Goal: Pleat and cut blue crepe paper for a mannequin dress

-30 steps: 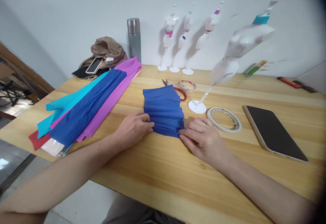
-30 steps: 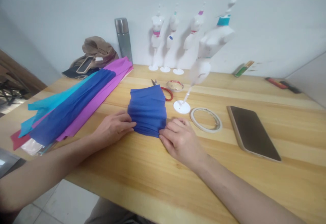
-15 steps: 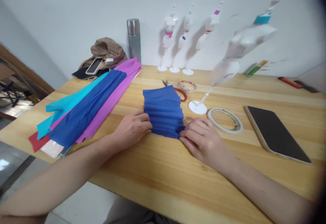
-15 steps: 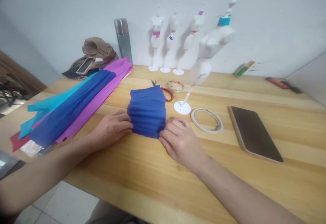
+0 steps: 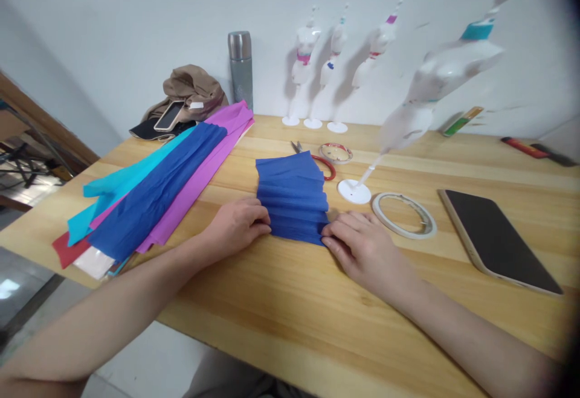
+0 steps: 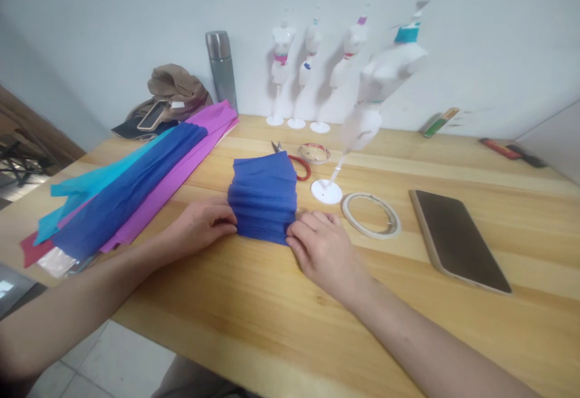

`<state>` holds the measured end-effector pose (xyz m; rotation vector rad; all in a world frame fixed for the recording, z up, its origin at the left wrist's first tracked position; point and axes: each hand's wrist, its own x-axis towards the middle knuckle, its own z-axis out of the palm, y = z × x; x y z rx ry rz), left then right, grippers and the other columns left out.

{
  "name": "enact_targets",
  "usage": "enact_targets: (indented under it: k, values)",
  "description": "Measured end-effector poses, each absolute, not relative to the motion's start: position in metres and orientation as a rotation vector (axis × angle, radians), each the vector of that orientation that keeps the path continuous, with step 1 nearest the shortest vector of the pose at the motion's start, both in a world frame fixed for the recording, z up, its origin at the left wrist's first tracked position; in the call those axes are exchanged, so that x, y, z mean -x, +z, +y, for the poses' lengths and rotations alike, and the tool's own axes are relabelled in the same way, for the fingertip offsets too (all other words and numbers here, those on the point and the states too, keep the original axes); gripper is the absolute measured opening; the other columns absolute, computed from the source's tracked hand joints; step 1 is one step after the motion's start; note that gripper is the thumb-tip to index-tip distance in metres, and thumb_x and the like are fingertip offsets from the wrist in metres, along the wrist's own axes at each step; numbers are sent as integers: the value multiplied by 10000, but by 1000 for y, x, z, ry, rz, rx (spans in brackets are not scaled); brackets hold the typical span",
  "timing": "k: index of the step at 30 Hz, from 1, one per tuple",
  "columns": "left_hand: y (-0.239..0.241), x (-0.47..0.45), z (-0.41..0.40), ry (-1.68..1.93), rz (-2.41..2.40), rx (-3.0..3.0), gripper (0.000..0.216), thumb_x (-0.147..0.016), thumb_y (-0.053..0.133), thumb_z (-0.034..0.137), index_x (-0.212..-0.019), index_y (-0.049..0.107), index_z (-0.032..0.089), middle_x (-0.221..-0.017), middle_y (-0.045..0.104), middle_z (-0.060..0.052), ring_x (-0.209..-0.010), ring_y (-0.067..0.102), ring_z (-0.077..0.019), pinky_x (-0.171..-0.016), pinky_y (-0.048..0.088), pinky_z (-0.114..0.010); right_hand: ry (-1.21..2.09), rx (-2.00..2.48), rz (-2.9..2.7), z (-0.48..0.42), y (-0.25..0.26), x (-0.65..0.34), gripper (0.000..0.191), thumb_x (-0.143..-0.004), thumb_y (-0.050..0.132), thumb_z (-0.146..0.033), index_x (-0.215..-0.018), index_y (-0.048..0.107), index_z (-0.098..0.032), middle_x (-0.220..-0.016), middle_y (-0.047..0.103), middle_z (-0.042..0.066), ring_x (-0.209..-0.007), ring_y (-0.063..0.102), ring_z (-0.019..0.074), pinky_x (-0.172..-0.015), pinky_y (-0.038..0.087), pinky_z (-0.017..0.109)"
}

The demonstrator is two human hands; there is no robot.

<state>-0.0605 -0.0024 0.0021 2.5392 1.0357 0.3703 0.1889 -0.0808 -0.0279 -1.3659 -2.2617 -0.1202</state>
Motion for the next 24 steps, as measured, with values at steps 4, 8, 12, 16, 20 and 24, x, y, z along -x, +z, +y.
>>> enact_targets:
  k: [4,8,12,16,20,24]
  values:
    - [4,59,-3,353,1068,-2487,64,-793,654,149,-809,703,186,-874,694,-20,-870,630,-173,-786,487,-280,5,1377,-2214,-78,-32,-192,120,-894,530,-205,-859,641,-176,-795,665,64,-771,608,218,-665,424,343]
    - [3,58,-3,346,1106,-2468,135,-788,664,173,-900,732,204,-951,717,-27,-921,647,-188,-856,500,-307,48,1363,-2166,-75,-37,-195,153,-888,556,-225,-970,676,-176,-862,698,86,-823,647,231,-696,472,364]
    - [-1,58,-2,379,1121,-2489,137,-774,675,174,-884,749,209,-919,720,-23,-912,651,-192,-857,515,-322,49,1362,-2158,-75,-37,-195,149,-879,577,-222,-956,696,-175,-826,695,78,-782,648,227,-673,483,368]
    - [-5,58,-3,406,1110,-2526,117,-779,673,180,-844,761,221,-873,709,-18,-888,647,-183,-813,525,-302,53,1332,-2151,-75,-36,-194,145,-891,561,-213,-913,702,-188,-757,667,64,-730,623,206,-631,465,344]
    - [-9,59,-4,457,1107,-2538,106,-774,680,178,-818,762,227,-849,690,-9,-850,638,-168,-764,517,-282,19,1291,-2136,-76,-36,-192,143,-898,548,-202,-884,690,-191,-765,656,63,-742,607,205,-631,449,340]
    - [-11,60,-6,539,1094,-2584,83,-764,696,179,-781,759,229,-859,673,-12,-827,624,-160,-716,498,-267,-77,1275,-2173,-78,-32,-190,145,-896,549,-183,-868,691,-181,-733,636,61,-710,577,197,-611,417,333]
